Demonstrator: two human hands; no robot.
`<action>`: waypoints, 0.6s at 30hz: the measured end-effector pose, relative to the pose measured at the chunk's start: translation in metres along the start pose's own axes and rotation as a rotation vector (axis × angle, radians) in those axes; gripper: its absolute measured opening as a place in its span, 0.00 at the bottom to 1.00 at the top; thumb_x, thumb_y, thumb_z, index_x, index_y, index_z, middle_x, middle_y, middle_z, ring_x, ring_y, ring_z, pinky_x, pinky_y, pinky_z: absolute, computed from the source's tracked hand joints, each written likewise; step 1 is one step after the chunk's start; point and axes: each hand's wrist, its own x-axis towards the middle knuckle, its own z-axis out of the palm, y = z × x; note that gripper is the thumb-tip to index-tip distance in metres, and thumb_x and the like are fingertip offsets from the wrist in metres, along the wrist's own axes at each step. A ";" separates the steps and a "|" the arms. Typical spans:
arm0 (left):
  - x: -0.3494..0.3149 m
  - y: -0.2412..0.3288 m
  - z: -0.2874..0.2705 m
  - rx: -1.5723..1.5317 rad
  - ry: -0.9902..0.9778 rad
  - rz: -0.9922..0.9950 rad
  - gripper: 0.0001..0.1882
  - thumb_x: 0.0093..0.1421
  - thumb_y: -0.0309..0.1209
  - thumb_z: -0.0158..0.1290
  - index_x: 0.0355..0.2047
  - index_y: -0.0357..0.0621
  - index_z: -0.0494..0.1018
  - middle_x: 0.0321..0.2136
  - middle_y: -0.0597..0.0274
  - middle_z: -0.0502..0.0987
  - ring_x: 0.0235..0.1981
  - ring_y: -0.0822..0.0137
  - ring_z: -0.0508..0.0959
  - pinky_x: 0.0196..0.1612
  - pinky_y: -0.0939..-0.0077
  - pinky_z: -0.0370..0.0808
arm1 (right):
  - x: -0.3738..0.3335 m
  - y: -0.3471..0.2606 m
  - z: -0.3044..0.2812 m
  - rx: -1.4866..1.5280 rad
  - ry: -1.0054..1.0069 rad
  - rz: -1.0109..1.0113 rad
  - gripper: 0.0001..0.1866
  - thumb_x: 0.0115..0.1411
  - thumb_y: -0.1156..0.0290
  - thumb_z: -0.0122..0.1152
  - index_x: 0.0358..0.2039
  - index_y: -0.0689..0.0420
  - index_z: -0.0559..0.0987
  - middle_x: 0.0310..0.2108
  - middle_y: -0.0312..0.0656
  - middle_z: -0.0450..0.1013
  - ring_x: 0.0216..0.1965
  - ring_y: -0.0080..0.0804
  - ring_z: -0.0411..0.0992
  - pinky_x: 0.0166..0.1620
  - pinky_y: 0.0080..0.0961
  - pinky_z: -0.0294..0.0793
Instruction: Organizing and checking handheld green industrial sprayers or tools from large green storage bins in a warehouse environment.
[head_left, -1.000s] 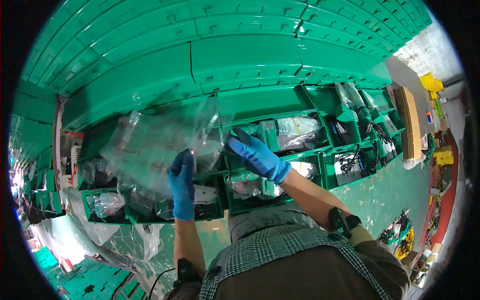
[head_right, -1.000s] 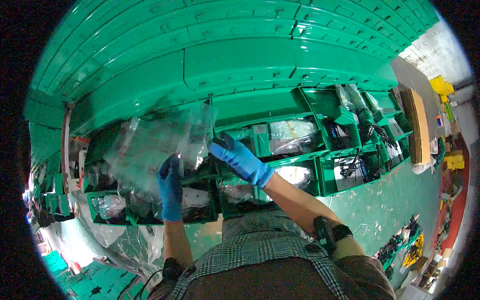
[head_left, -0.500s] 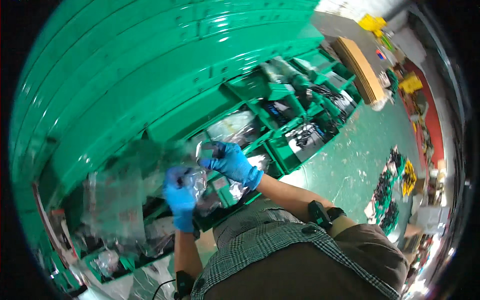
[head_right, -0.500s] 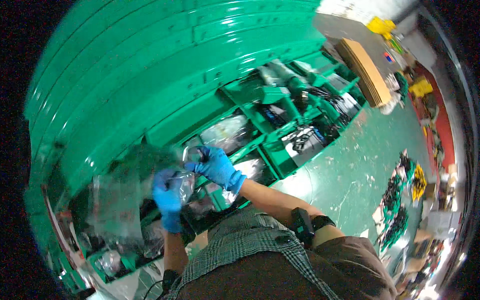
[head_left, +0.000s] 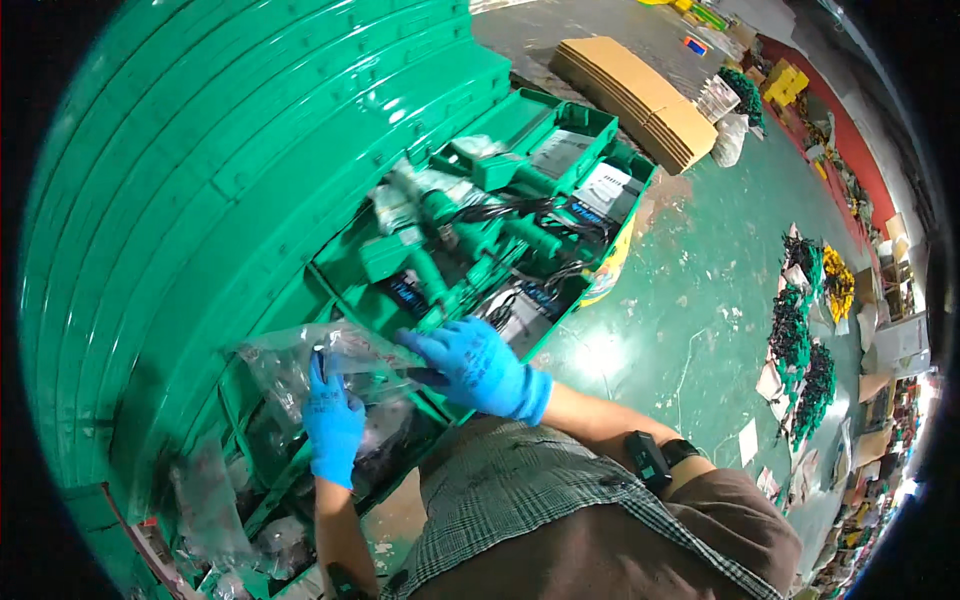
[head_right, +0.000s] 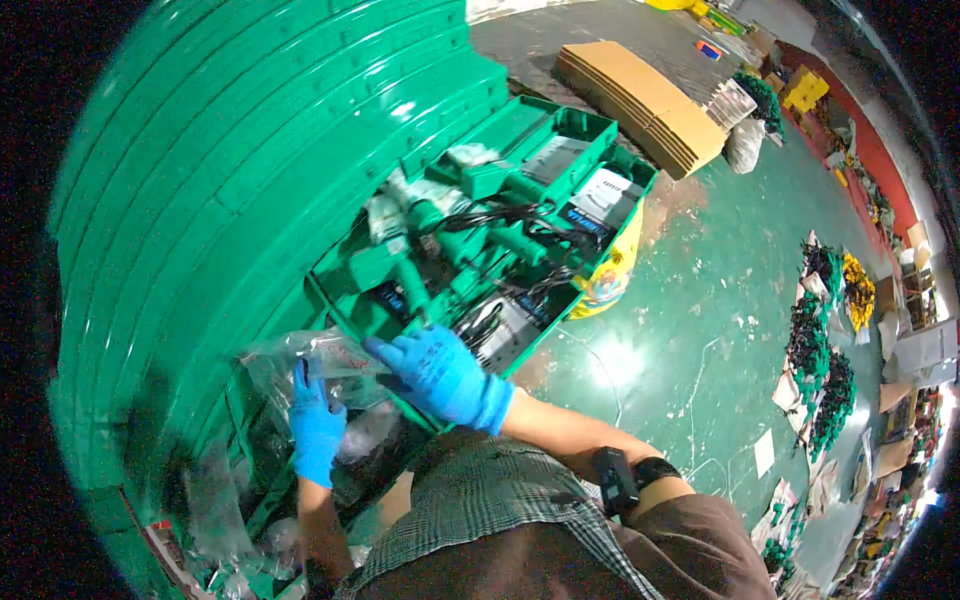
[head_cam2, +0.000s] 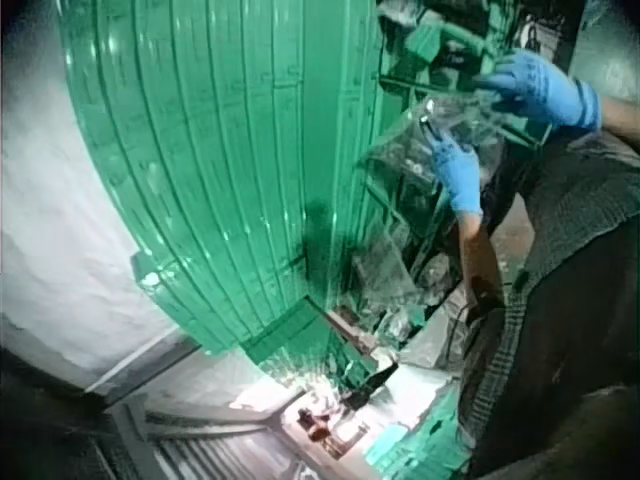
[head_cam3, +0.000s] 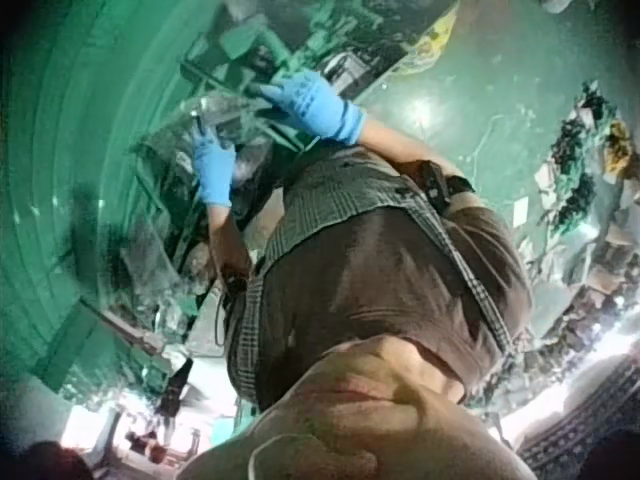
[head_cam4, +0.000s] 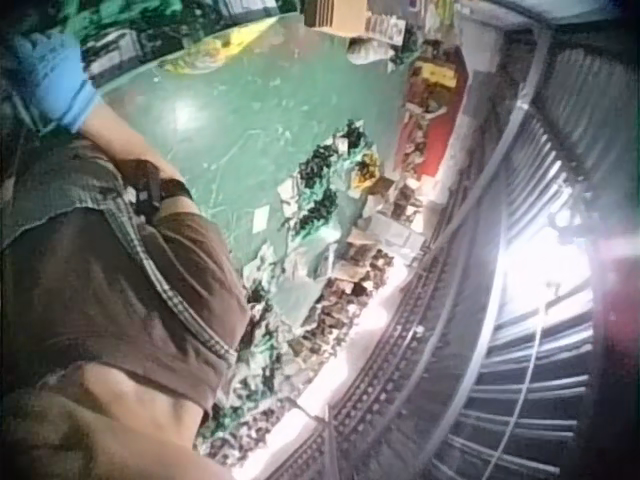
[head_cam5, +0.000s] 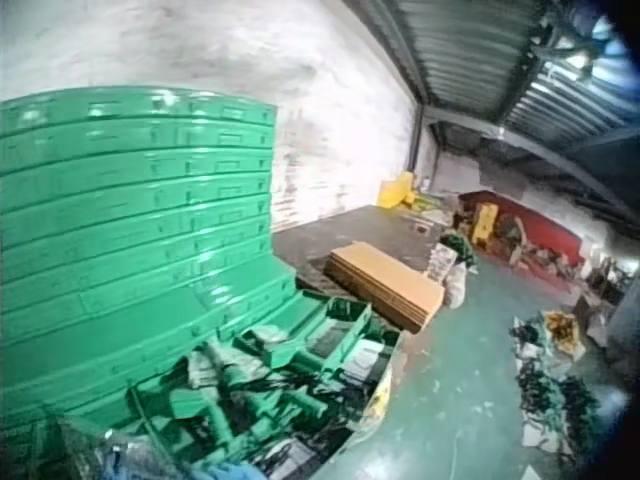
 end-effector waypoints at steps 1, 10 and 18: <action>-0.006 0.006 0.013 -0.023 0.117 -0.021 0.33 0.49 0.23 0.48 0.57 0.39 0.56 0.55 0.42 0.61 0.41 0.48 0.74 0.41 0.64 0.73 | -0.003 0.014 -0.018 0.037 -0.036 0.063 0.29 0.46 0.66 0.64 0.50 0.56 0.69 0.22 0.43 0.70 0.25 0.41 0.70 0.28 0.34 0.68; 0.028 0.088 0.004 -0.989 0.470 -0.480 0.38 0.56 0.26 0.52 0.64 0.43 0.46 0.61 0.55 0.53 0.58 0.61 0.57 0.58 0.64 0.60 | 0.020 0.291 -0.086 -0.185 -0.059 0.715 0.26 0.52 0.61 0.59 0.47 0.65 0.67 0.40 0.64 0.69 0.42 0.55 0.70 0.43 0.41 0.72; 0.104 0.096 0.038 -1.145 0.765 -0.596 0.30 0.60 0.26 0.49 0.61 0.42 0.53 0.60 0.56 0.56 0.56 0.62 0.61 0.57 0.65 0.61 | 0.074 0.328 -0.093 0.563 -0.154 0.917 0.14 0.53 0.63 0.60 0.28 0.63 0.78 0.17 0.37 0.70 0.16 0.22 0.66 0.18 0.23 0.65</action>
